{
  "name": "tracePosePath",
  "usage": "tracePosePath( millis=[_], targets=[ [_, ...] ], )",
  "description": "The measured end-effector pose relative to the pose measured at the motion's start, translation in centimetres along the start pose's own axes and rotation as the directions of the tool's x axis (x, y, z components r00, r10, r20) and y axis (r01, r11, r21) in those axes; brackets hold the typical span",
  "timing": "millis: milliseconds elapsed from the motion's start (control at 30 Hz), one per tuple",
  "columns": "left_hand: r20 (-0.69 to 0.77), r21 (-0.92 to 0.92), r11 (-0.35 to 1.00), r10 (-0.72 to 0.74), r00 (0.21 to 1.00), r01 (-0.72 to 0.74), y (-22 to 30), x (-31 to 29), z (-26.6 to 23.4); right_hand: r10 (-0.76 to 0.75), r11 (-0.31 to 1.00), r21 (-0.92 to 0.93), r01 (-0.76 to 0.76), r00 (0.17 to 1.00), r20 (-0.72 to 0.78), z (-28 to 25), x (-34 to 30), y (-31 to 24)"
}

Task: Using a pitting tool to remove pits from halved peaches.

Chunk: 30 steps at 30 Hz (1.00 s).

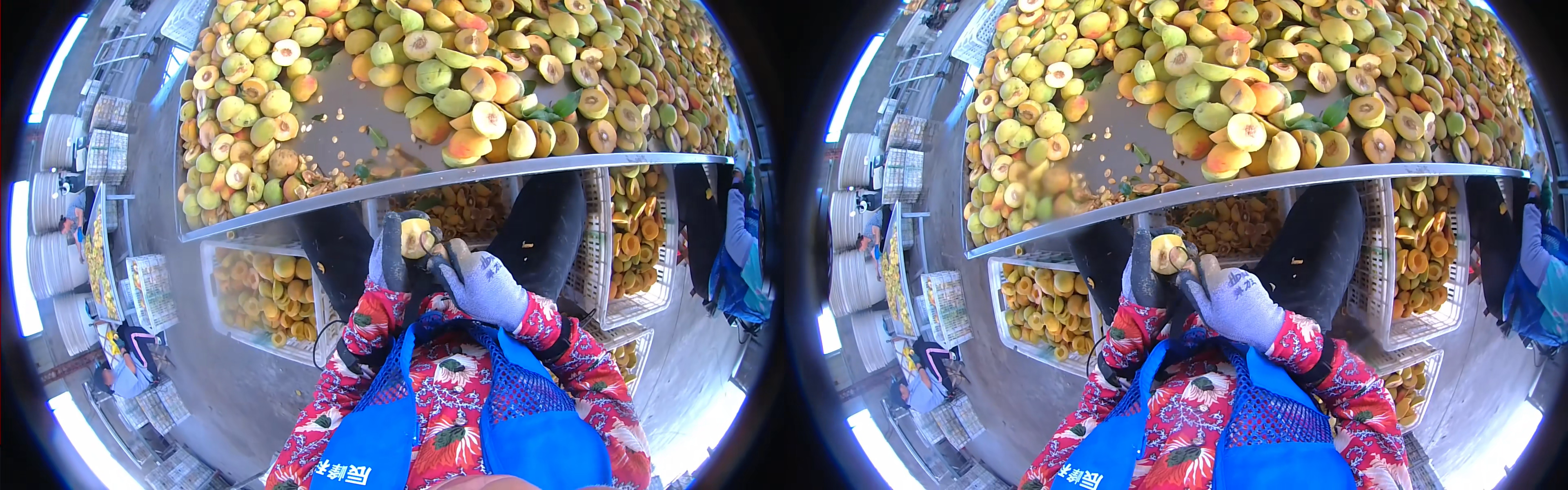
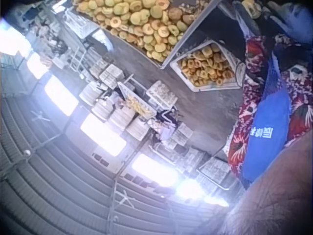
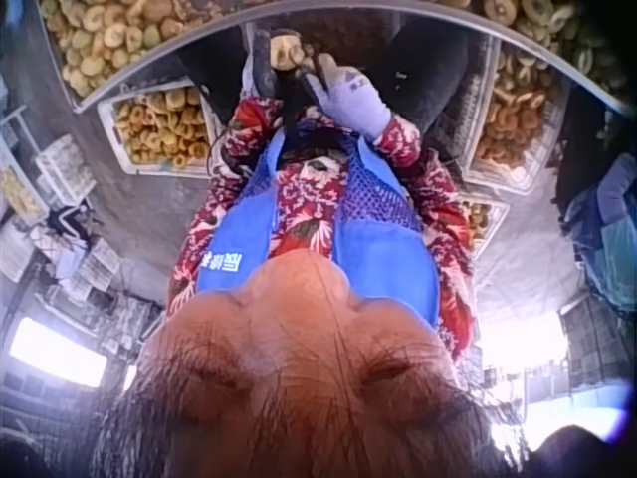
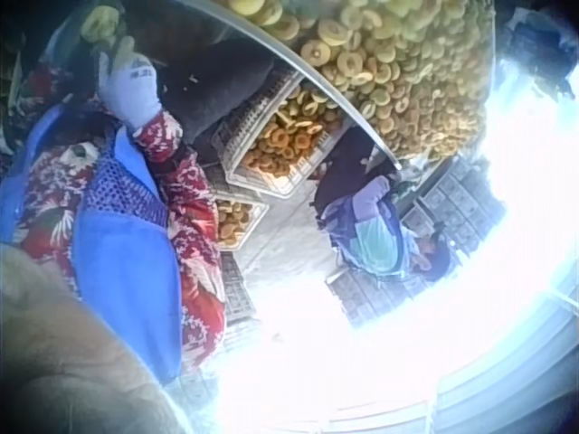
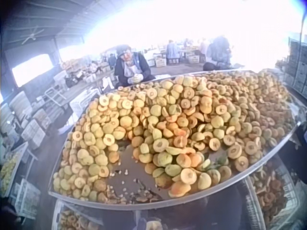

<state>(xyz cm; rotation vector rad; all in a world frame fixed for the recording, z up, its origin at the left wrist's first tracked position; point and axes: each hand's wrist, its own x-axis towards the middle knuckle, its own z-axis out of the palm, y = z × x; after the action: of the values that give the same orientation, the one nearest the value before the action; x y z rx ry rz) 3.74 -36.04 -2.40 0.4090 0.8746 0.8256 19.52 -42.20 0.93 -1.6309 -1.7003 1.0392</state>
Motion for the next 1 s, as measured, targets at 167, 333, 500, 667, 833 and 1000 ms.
tracePosePath(
  millis=[167,333,500,667,833,1000],
  targets=[
    [0.257,0.812,0.426,0.353,0.900,-0.399,0.1,-0.2,0.0,0.035,0.990,-0.135,-0.026,0.997,0.069,-0.2,0.1,-0.9],
    [0.241,0.826,0.380,0.431,0.870,-0.417,-0.1,-0.2,0.6,0.058,0.998,-0.030,-0.055,0.991,0.120,0.1,0.0,-0.6],
    [0.027,0.817,0.486,0.505,0.863,-0.310,-1.5,-0.4,2.2,0.013,0.870,0.472,-0.144,0.963,0.269,0.3,-0.4,1.1],
    [0.147,0.887,0.365,0.356,0.923,-0.282,-1.5,0.9,0.4,-0.097,0.978,0.196,0.075,0.990,0.104,0.6,-0.7,2.8],
    [0.028,0.827,0.518,0.348,0.937,-0.217,-2.2,0.4,1.9,0.146,0.811,0.471,-0.346,0.900,0.410,0.3,-0.8,2.0],
    [0.181,0.764,0.492,0.458,0.870,-0.418,-0.9,-0.4,3.7,-0.130,-0.348,0.587,-0.731,0.658,0.741,-2.2,-0.6,0.4]
  ],
)
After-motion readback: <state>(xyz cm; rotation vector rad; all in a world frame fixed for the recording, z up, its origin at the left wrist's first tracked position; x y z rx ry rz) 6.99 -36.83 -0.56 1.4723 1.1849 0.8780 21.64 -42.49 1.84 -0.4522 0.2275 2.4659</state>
